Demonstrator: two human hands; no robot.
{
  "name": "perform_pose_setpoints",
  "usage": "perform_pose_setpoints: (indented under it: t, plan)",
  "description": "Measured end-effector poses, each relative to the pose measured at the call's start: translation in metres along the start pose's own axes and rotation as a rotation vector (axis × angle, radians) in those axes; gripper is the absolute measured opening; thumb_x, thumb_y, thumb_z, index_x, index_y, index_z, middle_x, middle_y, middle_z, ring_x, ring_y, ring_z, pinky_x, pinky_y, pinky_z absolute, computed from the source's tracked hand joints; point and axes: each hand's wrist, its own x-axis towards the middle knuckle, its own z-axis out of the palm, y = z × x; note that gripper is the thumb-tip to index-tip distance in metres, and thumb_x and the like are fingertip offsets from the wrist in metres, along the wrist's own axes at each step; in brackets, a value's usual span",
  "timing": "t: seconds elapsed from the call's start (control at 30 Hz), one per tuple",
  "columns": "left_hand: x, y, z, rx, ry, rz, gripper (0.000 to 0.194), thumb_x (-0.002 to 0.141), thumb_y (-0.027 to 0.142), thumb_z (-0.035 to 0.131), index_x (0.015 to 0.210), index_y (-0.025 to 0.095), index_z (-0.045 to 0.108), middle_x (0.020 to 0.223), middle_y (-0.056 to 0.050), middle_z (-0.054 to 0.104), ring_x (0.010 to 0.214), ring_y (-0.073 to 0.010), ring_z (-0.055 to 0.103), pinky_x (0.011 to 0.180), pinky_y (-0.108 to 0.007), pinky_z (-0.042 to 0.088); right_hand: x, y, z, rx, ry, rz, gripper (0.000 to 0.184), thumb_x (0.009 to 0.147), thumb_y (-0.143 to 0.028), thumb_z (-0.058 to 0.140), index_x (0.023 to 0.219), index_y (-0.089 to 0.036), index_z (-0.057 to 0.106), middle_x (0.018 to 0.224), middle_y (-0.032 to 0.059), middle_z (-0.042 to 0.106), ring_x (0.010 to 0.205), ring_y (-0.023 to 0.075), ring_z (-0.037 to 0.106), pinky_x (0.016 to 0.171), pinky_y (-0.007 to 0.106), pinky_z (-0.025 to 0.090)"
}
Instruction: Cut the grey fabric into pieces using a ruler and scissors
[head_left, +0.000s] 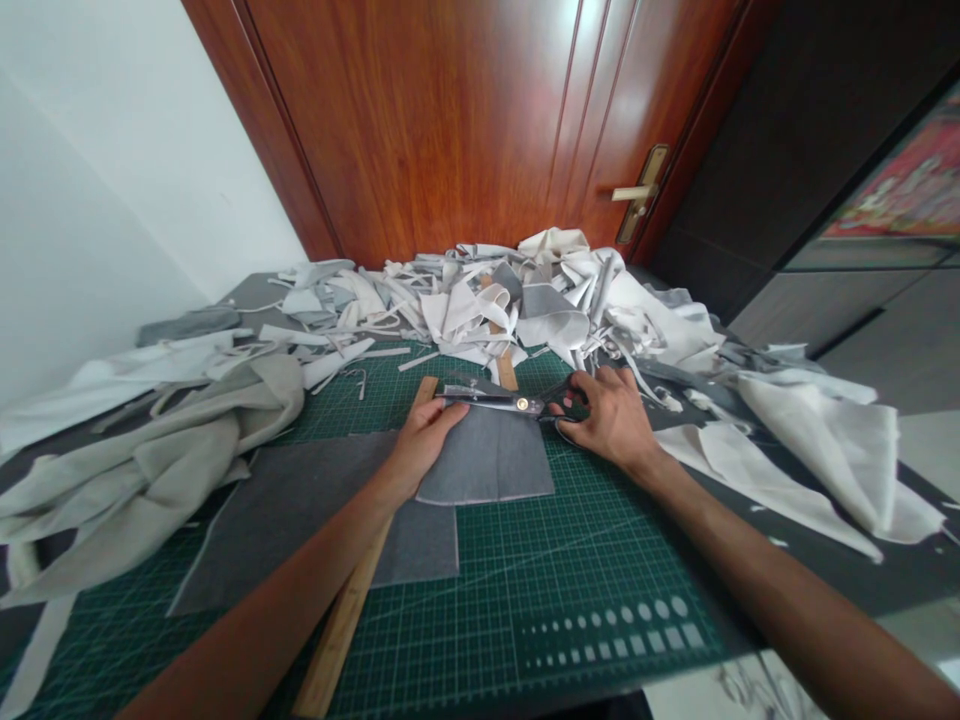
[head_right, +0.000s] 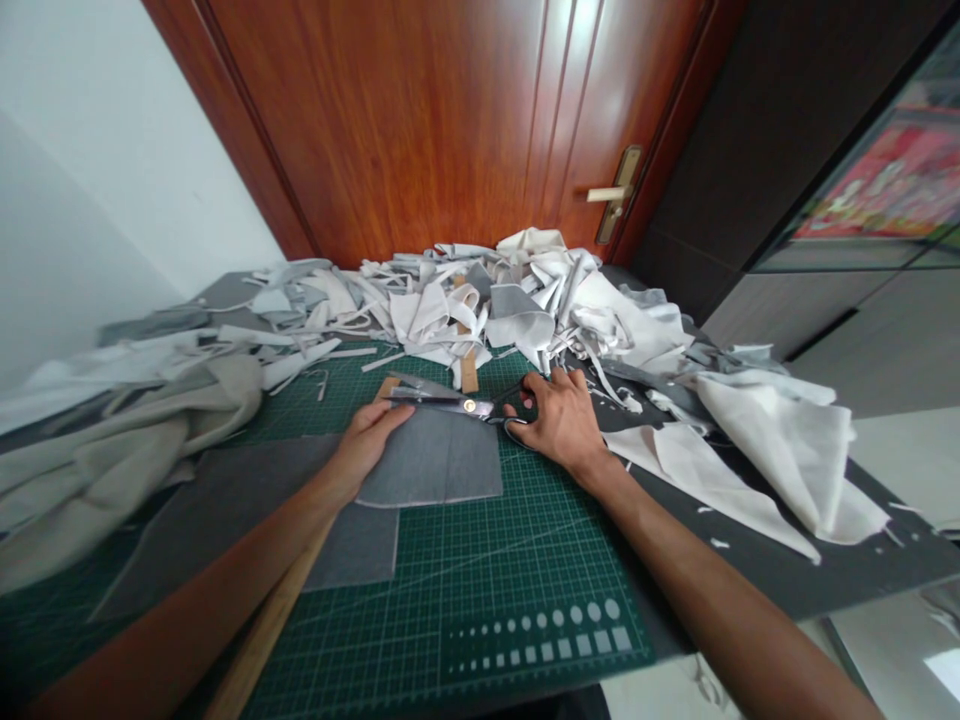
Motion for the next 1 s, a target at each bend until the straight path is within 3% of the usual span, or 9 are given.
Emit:
perform_pose_setpoints:
  t: [0.23, 0.37, 0.73, 1.0]
  plan:
    - [0.0009, -0.001, -0.0001, 0.077, 0.011, 0.063, 0.026, 0.07, 0.042, 0.073, 0.059, 0.02, 0.067, 0.055, 0.003, 0.052, 0.055, -0.0131, 0.047, 0.051, -0.024, 0.035, 0.001, 0.0033, -0.0003, -0.038, 0.006, -0.041, 0.021, 0.085, -0.043, 0.061, 0.085, -0.022, 0.059, 0.077, 0.0043, 0.067, 0.079, 0.0246, 0.053, 0.082, 0.038, 0.032]
    - [-0.0005, -0.0001, 0.0004, 0.072, 0.01, 0.038, 0.027, 0.071, 0.04, 0.074, 0.056, 0.021, 0.063, 0.058, 0.002, 0.054, 0.061, -0.0162, 0.054, 0.053, -0.024, 0.039, 0.0025, 0.0025, -0.002, -0.065, -0.008, -0.068, 0.023, 0.086, -0.044, 0.057, 0.089, -0.021, 0.061, 0.079, 0.006, 0.067, 0.081, 0.0255, 0.053, 0.083, 0.038, 0.032]
    - [0.0005, -0.0017, 0.0001, 0.058, -0.039, 0.138, 0.02, 0.073, 0.04, 0.075, 0.072, 0.02, 0.074, 0.072, -0.001, 0.067, 0.069, -0.0168, 0.061, 0.059, -0.024, 0.044, 0.0044, 0.0061, -0.0069, -0.087, -0.011, -0.09, 0.023, 0.086, -0.041, 0.055, 0.09, -0.02, 0.063, 0.075, 0.0061, 0.064, 0.08, 0.0255, 0.052, 0.084, 0.039, 0.032]
    - [0.0011, -0.0048, -0.0015, 0.07, -0.055, 0.111, 0.02, 0.074, 0.041, 0.075, 0.074, 0.021, 0.076, 0.07, -0.001, 0.066, 0.078, -0.0209, 0.065, 0.067, -0.027, 0.049, 0.0044, 0.0096, -0.0049, -0.097, -0.017, -0.091, 0.022, 0.085, -0.04, 0.054, 0.091, -0.021, 0.062, 0.077, 0.006, 0.065, 0.081, 0.026, 0.053, 0.084, 0.04, 0.033]
